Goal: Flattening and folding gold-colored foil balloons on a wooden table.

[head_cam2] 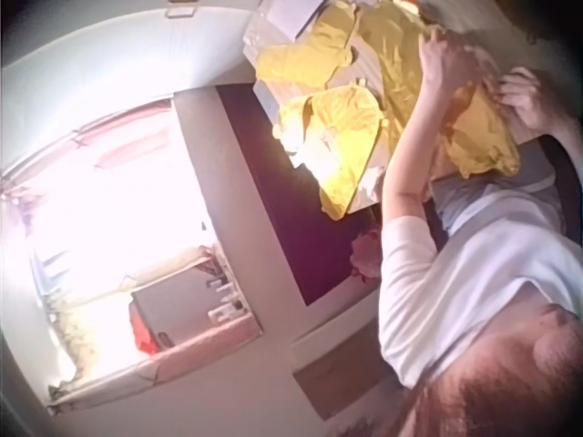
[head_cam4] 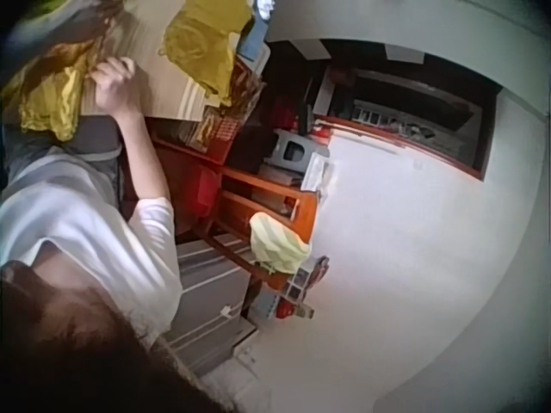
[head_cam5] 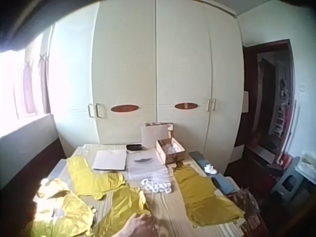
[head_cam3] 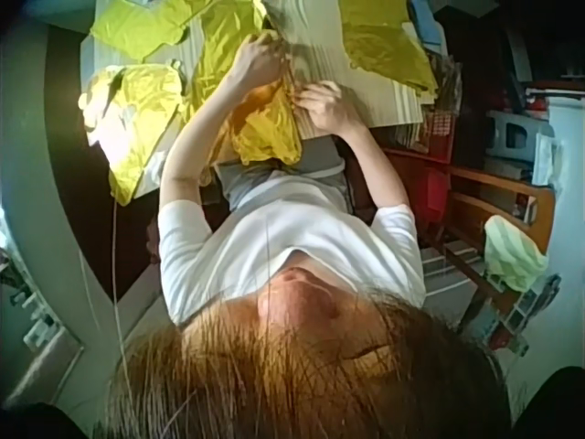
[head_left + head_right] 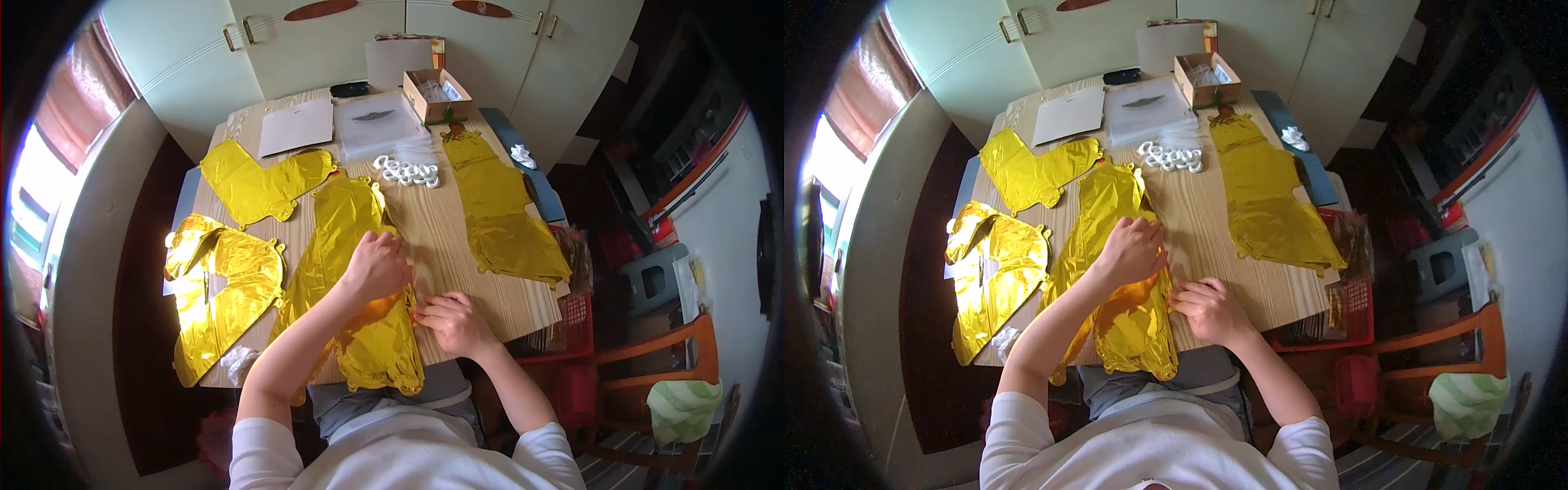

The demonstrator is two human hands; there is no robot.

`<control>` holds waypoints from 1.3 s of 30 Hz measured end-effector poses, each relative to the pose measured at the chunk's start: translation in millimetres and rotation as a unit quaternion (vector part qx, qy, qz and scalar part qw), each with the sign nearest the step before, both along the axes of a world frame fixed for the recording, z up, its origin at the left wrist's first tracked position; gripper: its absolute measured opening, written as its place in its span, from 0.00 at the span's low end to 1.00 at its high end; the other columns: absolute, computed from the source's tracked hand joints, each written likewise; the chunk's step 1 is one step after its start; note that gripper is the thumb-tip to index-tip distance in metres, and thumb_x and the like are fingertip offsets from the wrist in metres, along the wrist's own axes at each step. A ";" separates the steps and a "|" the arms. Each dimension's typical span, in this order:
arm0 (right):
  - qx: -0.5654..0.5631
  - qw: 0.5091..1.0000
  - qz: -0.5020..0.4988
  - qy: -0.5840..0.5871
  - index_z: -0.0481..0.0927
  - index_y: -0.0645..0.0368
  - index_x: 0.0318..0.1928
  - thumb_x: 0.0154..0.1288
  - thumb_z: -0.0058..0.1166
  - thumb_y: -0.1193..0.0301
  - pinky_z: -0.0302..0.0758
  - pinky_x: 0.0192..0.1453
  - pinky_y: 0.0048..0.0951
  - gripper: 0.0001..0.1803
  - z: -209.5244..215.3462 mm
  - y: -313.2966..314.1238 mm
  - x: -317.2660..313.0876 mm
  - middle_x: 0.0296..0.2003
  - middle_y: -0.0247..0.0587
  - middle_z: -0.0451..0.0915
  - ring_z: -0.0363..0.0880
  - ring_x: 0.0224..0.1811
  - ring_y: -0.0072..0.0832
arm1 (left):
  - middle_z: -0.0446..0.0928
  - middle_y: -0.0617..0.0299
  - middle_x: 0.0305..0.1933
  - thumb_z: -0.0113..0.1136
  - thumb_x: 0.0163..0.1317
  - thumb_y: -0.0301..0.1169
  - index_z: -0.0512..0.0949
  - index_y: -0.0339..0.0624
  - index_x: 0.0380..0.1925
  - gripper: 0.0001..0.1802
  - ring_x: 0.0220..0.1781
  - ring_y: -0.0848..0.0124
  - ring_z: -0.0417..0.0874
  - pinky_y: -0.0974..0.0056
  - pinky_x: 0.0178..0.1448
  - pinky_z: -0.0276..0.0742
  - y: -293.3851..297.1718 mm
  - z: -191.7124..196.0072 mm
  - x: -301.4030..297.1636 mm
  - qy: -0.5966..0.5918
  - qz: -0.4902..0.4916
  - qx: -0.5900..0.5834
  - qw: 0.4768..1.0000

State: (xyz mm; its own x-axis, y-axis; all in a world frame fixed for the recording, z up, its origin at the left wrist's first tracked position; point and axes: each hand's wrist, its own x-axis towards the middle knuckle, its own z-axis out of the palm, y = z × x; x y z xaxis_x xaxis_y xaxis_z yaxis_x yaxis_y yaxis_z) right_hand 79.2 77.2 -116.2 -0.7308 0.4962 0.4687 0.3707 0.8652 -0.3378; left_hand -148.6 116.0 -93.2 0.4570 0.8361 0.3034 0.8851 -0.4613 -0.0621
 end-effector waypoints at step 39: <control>-0.044 0.998 0.028 -0.020 0.85 0.53 0.47 0.62 0.53 0.75 0.68 0.64 0.38 0.14 7.1 15.3 -12.9 0.54 0.35 0.81 0.76 0.61 0.32 | 0.61 0.53 0.74 0.59 0.52 0.64 0.64 0.47 0.69 0.49 0.78 0.51 0.54 0.39 0.78 0.43 -23.9 -14.5 -38.1 -0.085 -0.004 -0.124 0.989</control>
State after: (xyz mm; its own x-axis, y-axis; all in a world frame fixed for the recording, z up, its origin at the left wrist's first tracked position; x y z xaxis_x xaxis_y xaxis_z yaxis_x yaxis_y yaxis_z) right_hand 66.4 92.6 -109.0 -0.7753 0.4928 0.3951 0.3380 0.8521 -0.3995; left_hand -186.7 92.1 -107.7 0.4240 0.8910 0.1625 0.8692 -0.4507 0.2035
